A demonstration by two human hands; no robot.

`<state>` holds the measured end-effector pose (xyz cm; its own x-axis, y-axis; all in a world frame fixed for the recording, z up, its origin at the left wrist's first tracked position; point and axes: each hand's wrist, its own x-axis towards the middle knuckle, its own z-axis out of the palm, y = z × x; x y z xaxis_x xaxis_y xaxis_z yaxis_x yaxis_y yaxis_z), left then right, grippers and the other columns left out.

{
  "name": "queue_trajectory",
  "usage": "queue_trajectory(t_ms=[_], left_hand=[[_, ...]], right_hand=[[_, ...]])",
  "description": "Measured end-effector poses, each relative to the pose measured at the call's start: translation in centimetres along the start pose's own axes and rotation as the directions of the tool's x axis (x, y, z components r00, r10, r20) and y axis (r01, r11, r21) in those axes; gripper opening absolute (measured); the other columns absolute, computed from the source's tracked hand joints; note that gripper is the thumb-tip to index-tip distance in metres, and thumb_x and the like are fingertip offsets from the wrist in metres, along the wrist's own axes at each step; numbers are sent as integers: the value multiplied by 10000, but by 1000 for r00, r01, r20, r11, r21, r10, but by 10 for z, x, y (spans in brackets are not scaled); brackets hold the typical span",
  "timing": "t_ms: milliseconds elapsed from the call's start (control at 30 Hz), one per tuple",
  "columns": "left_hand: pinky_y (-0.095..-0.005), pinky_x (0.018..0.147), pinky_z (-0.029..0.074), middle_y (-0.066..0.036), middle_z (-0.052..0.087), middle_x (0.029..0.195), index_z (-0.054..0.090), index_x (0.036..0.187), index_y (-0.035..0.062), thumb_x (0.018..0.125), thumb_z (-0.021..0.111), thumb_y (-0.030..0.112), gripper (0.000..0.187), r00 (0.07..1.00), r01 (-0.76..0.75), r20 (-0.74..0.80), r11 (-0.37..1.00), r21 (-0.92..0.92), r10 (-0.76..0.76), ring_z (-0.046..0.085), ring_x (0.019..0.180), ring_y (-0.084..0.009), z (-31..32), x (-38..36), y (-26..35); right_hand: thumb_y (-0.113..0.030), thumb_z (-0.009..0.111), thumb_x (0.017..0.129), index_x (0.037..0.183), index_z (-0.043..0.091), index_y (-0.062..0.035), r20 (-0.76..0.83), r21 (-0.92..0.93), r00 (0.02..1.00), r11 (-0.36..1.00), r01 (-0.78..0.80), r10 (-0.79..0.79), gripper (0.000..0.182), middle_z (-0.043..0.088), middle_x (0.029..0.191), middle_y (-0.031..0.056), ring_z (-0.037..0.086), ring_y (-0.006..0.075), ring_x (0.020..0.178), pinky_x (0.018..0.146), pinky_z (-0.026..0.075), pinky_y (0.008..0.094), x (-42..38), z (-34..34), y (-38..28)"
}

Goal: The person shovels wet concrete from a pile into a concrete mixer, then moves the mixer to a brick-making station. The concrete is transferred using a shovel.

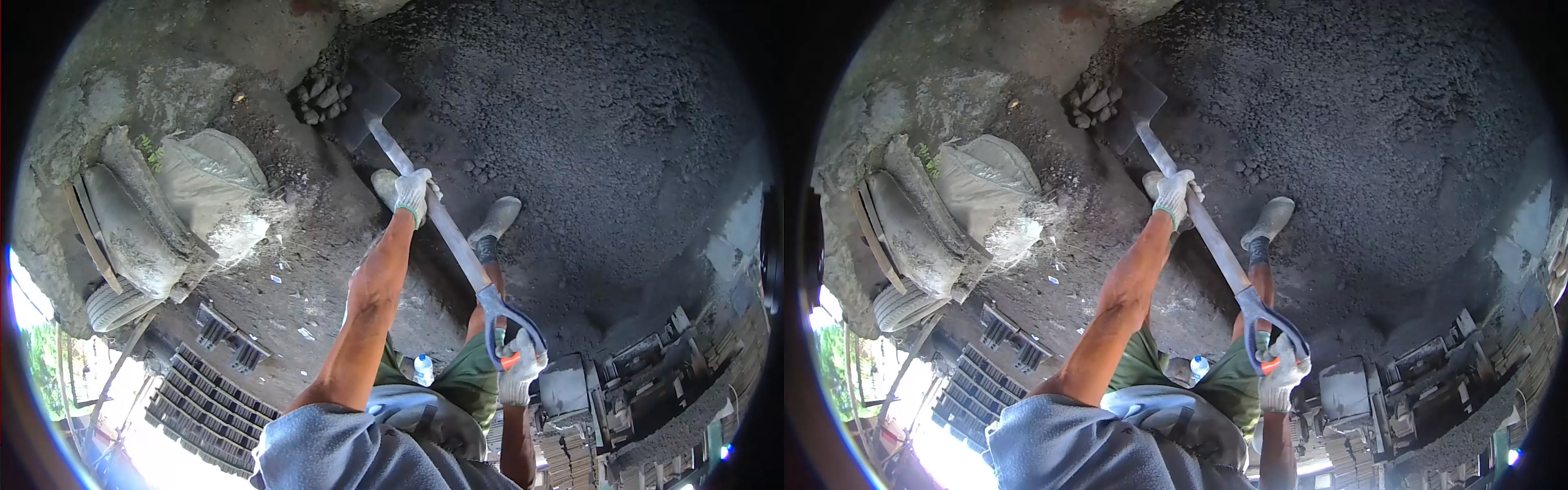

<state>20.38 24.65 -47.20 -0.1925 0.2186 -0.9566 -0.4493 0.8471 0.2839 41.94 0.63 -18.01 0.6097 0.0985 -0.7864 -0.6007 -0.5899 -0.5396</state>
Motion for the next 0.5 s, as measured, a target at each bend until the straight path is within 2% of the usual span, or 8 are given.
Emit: queue_trajectory(t_ms=[100,133,233,267,300,367,433,500], left_hand=[[-432,481,563,-101,581,688,590,844,43,871,705,107,134,1000,19,-4,997,-69,-19,583,514,-250,-6,-9,33],[-424,508,559,-90,576,707,585,891,47,874,732,127,168,999,30,27,996,-83,-28,587,545,-240,-5,-7,36],[-415,546,551,-79,573,734,571,936,54,882,733,136,189,987,65,161,964,-258,-23,588,582,-232,12,10,58],[-413,583,546,-71,566,750,556,955,64,891,731,152,206,976,122,210,934,-336,-52,577,593,-226,13,32,60],[-425,594,552,-71,569,760,553,942,70,889,740,172,220,977,68,215,946,-318,2,579,607,-232,17,42,65],[-441,620,560,-74,565,778,553,937,71,887,746,167,221,994,89,84,958,-272,-68,586,641,-240,21,89,53],[-496,645,578,-103,577,805,550,968,55,895,708,108,183,987,49,158,961,-274,-5,611,661,-279,22,119,30],[-497,644,587,-102,573,797,547,949,39,888,690,86,162,996,66,84,951,-302,-43,613,663,-284,29,143,13]], right_hand=[[-44,716,879,915,703,-30,-34,0,998,999,43,-43,40,620,659,58,568,173,505,470,507,361,-15,24,7],[-21,691,877,891,695,-38,29,19,997,997,71,-71,22,628,672,65,576,173,520,473,497,347,-6,16,14],[-108,679,902,840,637,-69,94,-123,992,988,91,-79,85,547,620,18,525,148,515,518,497,345,11,59,-34],[-163,690,909,831,617,-84,90,-89,991,990,111,-103,133,509,607,-3,498,139,508,533,500,354,29,59,-35],[-155,707,900,815,608,-87,37,-108,999,994,32,-28,147,519,617,-6,506,139,520,541,502,360,43,64,-42],[-123,713,888,813,605,-81,-104,-106,994,994,-32,21,137,519,617,-4,494,138,501,516,490,358,94,60,-20],[-81,701,886,816,610,-77,-100,-148,995,989,1,-16,115,519,618,0,486,138,479,476,465,350,168,38,21],[-65,684,893,821,614,-75,-97,-184,994,983,23,-41,101,525,622,3,487,138,465,446,444,342,234,24,61]])
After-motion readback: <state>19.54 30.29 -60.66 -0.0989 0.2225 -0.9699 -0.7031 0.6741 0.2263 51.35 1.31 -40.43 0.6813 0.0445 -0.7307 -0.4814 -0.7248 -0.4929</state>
